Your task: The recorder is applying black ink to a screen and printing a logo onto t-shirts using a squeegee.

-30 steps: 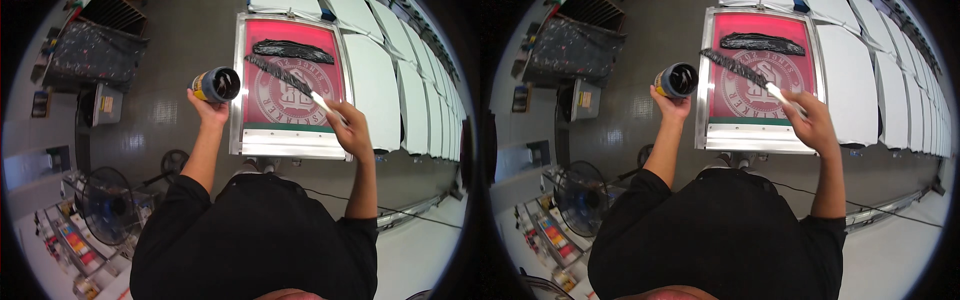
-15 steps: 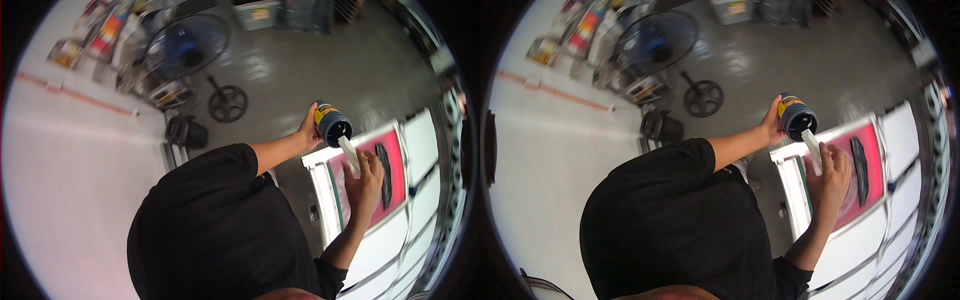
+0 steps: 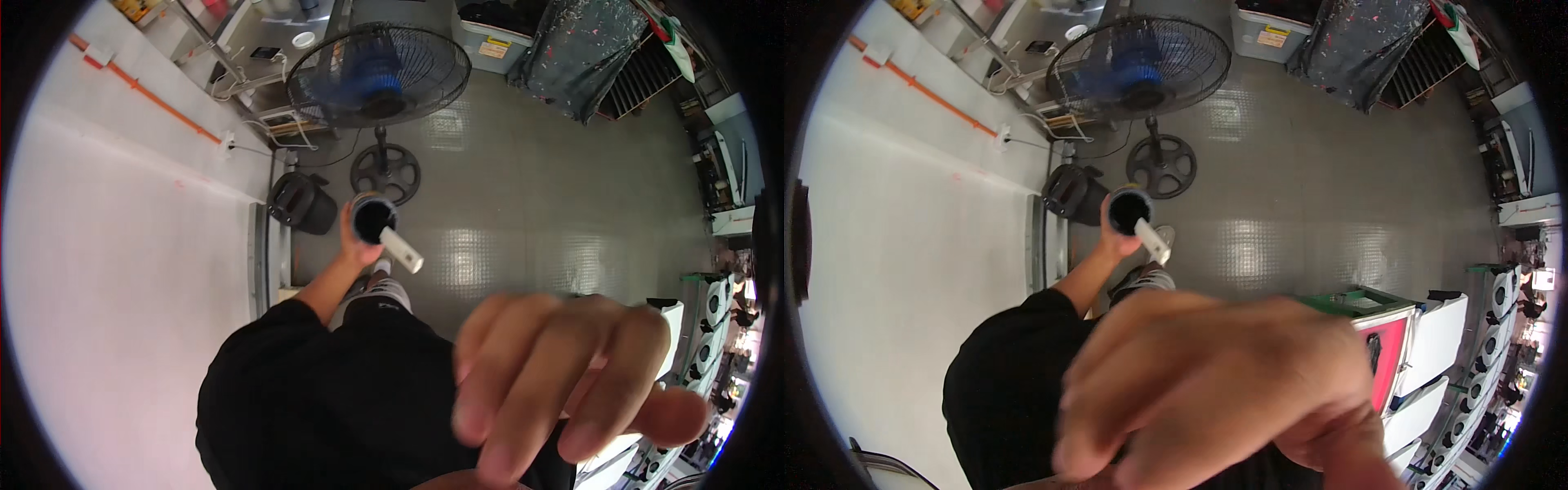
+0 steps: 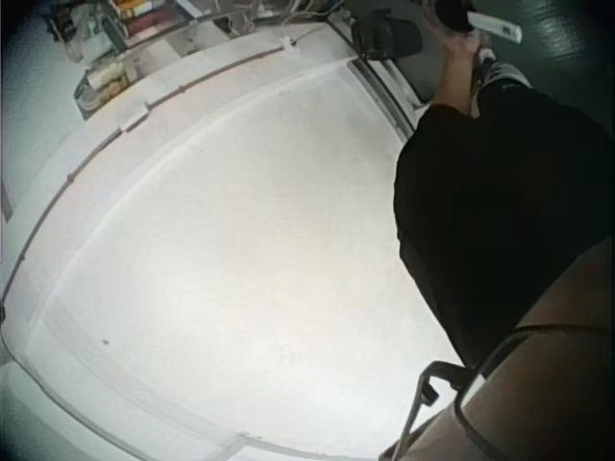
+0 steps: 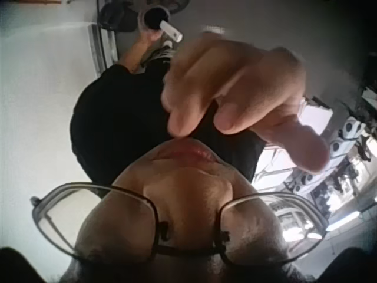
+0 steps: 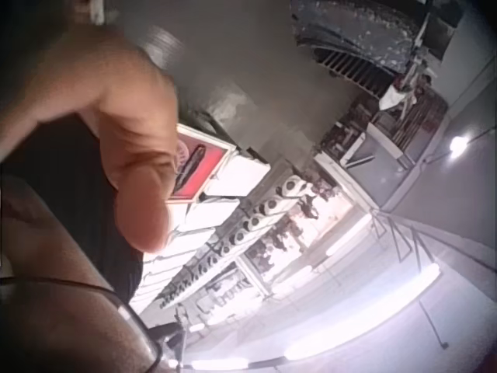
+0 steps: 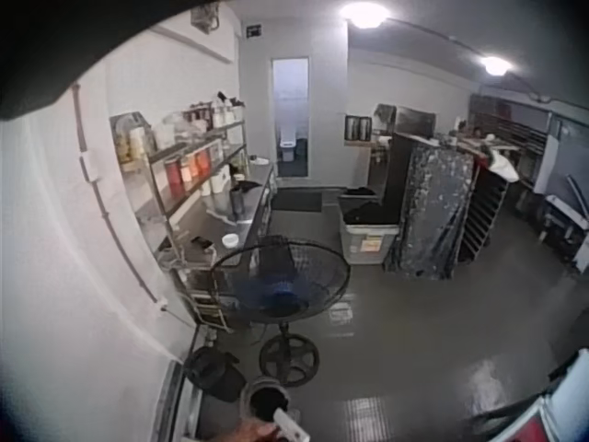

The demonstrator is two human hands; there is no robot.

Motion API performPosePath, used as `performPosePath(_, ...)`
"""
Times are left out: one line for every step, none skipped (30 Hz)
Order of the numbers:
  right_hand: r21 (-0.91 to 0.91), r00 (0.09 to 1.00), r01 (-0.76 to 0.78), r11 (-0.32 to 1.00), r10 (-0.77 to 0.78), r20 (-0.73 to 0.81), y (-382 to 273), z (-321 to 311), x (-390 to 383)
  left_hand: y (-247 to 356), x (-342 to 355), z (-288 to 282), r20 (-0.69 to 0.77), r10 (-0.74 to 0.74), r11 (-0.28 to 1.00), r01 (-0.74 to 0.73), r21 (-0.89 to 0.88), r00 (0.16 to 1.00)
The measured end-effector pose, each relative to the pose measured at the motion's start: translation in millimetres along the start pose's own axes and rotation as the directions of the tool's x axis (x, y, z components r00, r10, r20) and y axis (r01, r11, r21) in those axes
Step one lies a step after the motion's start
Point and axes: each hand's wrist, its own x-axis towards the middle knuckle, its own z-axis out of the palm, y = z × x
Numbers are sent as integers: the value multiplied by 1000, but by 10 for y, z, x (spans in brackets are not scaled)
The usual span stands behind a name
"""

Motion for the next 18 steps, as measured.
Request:
performPosePath(61,1000,1,998,-3,28,100,-68,182,105,53,-67,-30,-18,999,19,39,999)
performPosePath(100,999,-1,995,-2,35,192,-150,339,145,93,-120,-83,-35,996,42,78,996)
performPosePath(126,999,0,992,-6,47,284,-240,505,160,184,-147,-46,-59,996,62,60,997)
performPosePath(144,998,0,990,-8,56,365,-313,670,176,313,-137,-66,-92,994,95,49,994)
performPosePath(154,998,-1,988,-9,60,442,-396,818,146,447,-107,-127,-131,990,137,34,983)
performPosePath(157,998,1,988,-11,64,502,-475,960,112,631,-29,-57,-148,988,150,28,987)
performPosePath(160,998,2,987,-11,59,554,-557,1076,30,770,60,-33,-224,975,224,-8,974)
performPosePath(167,998,8,986,-19,66,609,-636,1200,40,1013,196,-85,-282,959,281,-18,956)
performPosePath(180,997,14,984,-26,67,643,-690,1291,12,1247,360,25,-294,955,295,-17,955)
performPosePath(186,998,21,982,-32,59,681,-741,1350,-90,1348,496,96,-378,925,380,-6,921)
performPosePath(194,997,34,980,-46,58,713,-797,1409,-178,1538,667,175,-449,891,453,20,876)
performPosePath(202,997,41,978,-53,55,748,-859,1448,-296,1716,835,69,-493,870,489,65,868)
performPosePath(209,997,53,976,-64,44,764,-920,1480,-432,1864,988,17,-532,843,528,101,846)
performPosePath(203,997,72,977,-79,27,778,-1004,1513,-557,2010,1130,6,-592,801,587,114,806)
performPosePath(192,995,88,978,-94,22,773,-1085,1530,-710,2145,1267,13,-626,773,618,143,780)
performPosePath(186,994,102,977,-107,18,767,-1197,1560,-844,2294,1400,85,-646,762,632,141,759)
performPosePath(174,992,115,978,-121,24,751,-1306,1576,-996,2449,1533,82,-657,751,641,159,750)
performPosePath(163,992,120,979,-126,26,717,-1423,1593,-1163,2595,1661,67,-648,758,635,149,758)
